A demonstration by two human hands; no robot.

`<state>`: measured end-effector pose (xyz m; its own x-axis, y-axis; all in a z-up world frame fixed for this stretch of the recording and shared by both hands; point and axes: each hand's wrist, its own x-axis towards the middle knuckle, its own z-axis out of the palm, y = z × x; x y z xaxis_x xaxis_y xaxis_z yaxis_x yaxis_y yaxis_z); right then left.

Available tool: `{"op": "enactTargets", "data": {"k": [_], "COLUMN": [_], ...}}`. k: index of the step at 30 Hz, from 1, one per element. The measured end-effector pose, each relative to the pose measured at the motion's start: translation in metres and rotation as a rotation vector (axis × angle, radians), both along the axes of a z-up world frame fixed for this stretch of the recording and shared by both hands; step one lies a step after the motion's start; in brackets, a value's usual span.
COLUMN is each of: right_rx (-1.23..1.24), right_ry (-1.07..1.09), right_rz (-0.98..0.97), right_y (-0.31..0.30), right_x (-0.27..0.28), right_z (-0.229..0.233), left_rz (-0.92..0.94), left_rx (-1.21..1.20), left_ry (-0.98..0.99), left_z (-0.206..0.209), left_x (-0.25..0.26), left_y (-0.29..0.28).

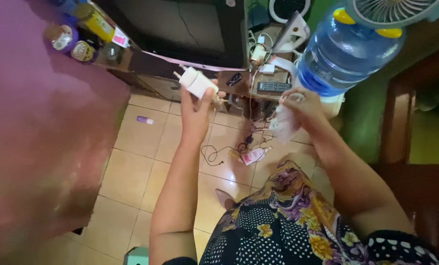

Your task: Cleaning a phone charger and USB cable with a white cloth.

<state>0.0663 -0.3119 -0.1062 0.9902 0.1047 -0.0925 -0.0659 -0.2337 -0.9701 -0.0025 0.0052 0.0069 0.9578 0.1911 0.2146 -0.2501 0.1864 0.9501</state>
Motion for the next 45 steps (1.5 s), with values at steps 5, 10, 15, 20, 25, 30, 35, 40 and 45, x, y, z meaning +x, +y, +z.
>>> {"op": "enactTargets", "data": {"k": [5,10,15,20,25,30,35,40,45], "right_rx": [0.526,0.875,0.352,0.153,-0.241,-0.240,0.241,0.735,0.485], "right_ry": [0.160,-0.071,-0.304,-0.243,-0.280,-0.285,-0.103,0.067,-0.092], "right_rz": [0.043,0.212,0.399,0.335,0.369,0.032,0.175,0.319,0.168], "right_y": [0.049,0.129,0.161,0.152,0.117,0.069,0.086,0.115,0.111], "right_x": [-0.001,-0.045,-0.059,-0.067,-0.061,-0.034,-0.054,-0.068,-0.062], "right_z": [0.096,0.164,0.102,0.051,0.014,-0.065,0.039,0.125,0.095], "left_rz": [-0.172,-0.095,-0.097,-0.149,-0.136,-0.091,0.021,0.043,-0.133], "left_rx": [-0.073,0.121,0.097,-0.017,0.048,0.087,0.449,0.300,0.630], "left_ry": [0.111,0.144,0.017,0.028,0.063,0.146,0.242,0.073,0.127], "left_z": [0.042,0.017,0.009,-0.025,-0.075,-0.081,-0.005,-0.022,0.013], "left_x": [-0.011,-0.009,-0.021,-0.024,-0.022,-0.021,-0.038,-0.036,-0.035], "left_y": [0.007,0.001,0.004,0.001,0.000,-0.008,-0.037,-0.049,-0.038]}}
